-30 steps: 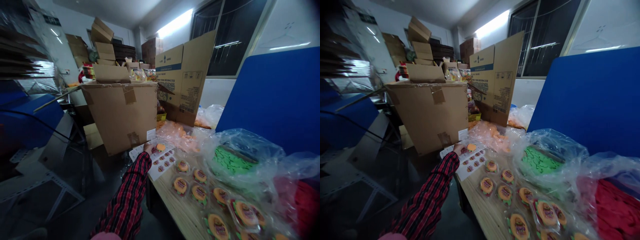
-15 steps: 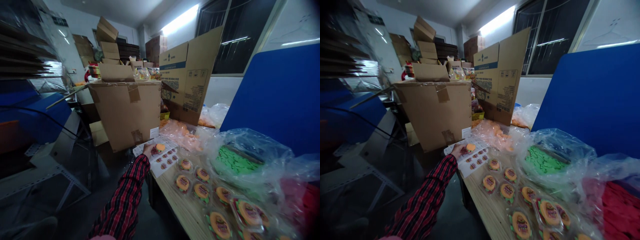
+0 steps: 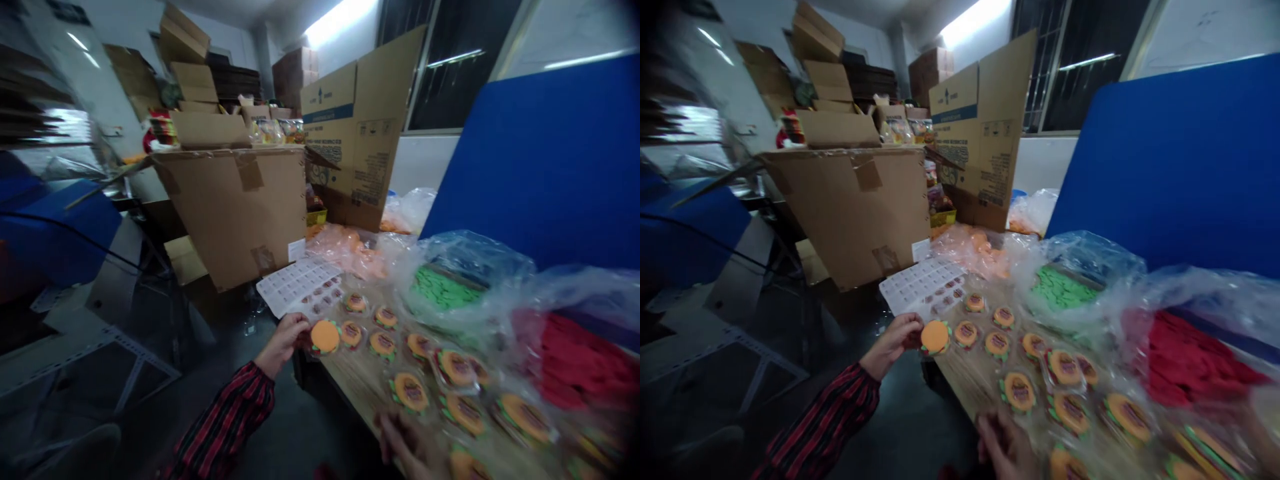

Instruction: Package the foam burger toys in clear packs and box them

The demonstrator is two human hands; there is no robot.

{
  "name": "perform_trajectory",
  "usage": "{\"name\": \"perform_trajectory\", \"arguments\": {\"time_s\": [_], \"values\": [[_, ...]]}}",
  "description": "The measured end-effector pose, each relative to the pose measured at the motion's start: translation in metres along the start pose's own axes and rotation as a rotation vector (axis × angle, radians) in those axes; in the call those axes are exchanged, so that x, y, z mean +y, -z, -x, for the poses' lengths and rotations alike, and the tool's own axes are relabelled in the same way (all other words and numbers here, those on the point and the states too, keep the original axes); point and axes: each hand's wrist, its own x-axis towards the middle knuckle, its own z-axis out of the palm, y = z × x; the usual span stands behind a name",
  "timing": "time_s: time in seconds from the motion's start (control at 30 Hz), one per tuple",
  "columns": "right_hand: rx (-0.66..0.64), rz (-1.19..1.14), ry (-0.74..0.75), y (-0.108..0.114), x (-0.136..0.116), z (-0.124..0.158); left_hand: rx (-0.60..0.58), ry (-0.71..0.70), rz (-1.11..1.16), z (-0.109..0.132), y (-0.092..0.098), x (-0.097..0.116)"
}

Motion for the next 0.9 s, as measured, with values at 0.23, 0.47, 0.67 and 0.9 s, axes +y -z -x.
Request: {"name": "perform_trajectory", "arguments": {"time_s": [0.23, 0.47, 0.67, 0.9], "values": [[0.18, -0.221, 0.022, 0.057, -0.052, -0.026, -0.451, 0.134, 0.029, 0.042, -0.083, -0.028], [0.194, -0.256, -0.047, 0.103, -0.044, 0.002, -0.607, 0.379, 0.194, 0.065, -0.149, -0.057], [0.325, -0.259, -0.039, 0.128, -0.031, 0.018, -0.727, 0.722, 0.391, 0.089, -0.177, -0.076], [0.315, 0.096, 0.14, 0.151, -0.02, 0.039, -0.812, 0.739, 0.446, 0.104, -0.193, -0.081]]}}
